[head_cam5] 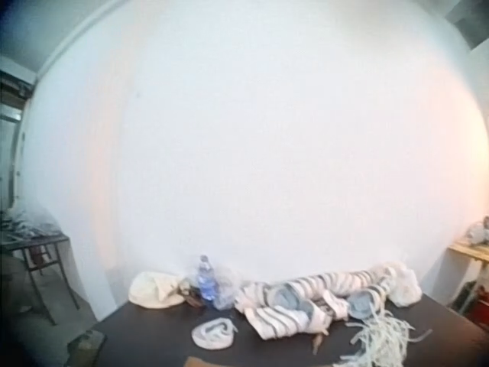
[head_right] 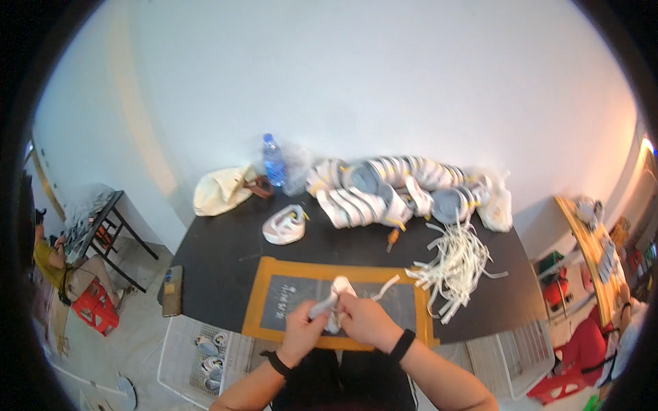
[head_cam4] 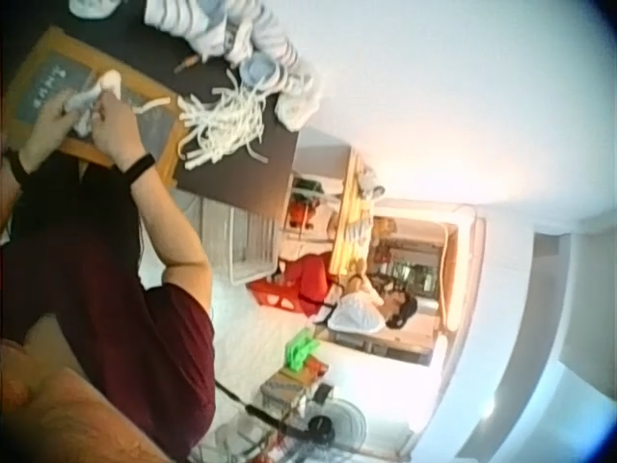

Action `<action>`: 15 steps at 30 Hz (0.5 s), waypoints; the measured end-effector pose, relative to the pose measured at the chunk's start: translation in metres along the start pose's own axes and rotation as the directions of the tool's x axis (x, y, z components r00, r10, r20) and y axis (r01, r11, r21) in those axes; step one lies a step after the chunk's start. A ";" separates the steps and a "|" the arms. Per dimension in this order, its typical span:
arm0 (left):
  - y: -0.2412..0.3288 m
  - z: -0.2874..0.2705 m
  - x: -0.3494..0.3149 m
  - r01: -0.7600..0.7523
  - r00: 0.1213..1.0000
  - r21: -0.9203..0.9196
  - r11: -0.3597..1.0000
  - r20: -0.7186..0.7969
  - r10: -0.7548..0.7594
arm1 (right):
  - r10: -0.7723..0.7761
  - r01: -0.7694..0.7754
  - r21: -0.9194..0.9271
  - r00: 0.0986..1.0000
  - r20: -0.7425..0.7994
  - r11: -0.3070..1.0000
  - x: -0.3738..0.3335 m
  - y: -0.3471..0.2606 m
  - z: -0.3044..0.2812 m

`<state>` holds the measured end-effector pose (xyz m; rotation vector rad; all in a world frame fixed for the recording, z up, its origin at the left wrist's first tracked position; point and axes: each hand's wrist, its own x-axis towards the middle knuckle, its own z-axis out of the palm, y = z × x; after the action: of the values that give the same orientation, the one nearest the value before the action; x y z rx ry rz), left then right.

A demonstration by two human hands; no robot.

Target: Assembling components of a shoe upper by hand in a workshop environment.

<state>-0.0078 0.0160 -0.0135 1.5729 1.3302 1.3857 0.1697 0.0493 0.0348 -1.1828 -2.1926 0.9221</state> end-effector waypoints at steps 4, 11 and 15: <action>-0.015 0.003 -0.004 0.149 0.988 -0.074 0.986 -0.020 -0.150 | 0.050 0.000 -0.345 0.990 0.135 0.939 0.012 -0.032 0.004; -0.024 0.001 -0.003 0.073 0.997 -0.080 0.994 -0.006 -0.074 | 0.447 -0.647 0.307 0.728 0.520 0.698 0.043 0.010 -0.004; -0.016 -0.001 0.003 0.097 0.995 -0.069 0.993 -0.005 -0.097 | -0.005 0.109 -0.326 0.953 0.304 0.939 0.038 0.002 0.008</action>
<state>-0.0137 0.0227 -0.0274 1.4402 1.3322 1.3650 0.1457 0.0803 0.0315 -1.1813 -2.7029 0.7572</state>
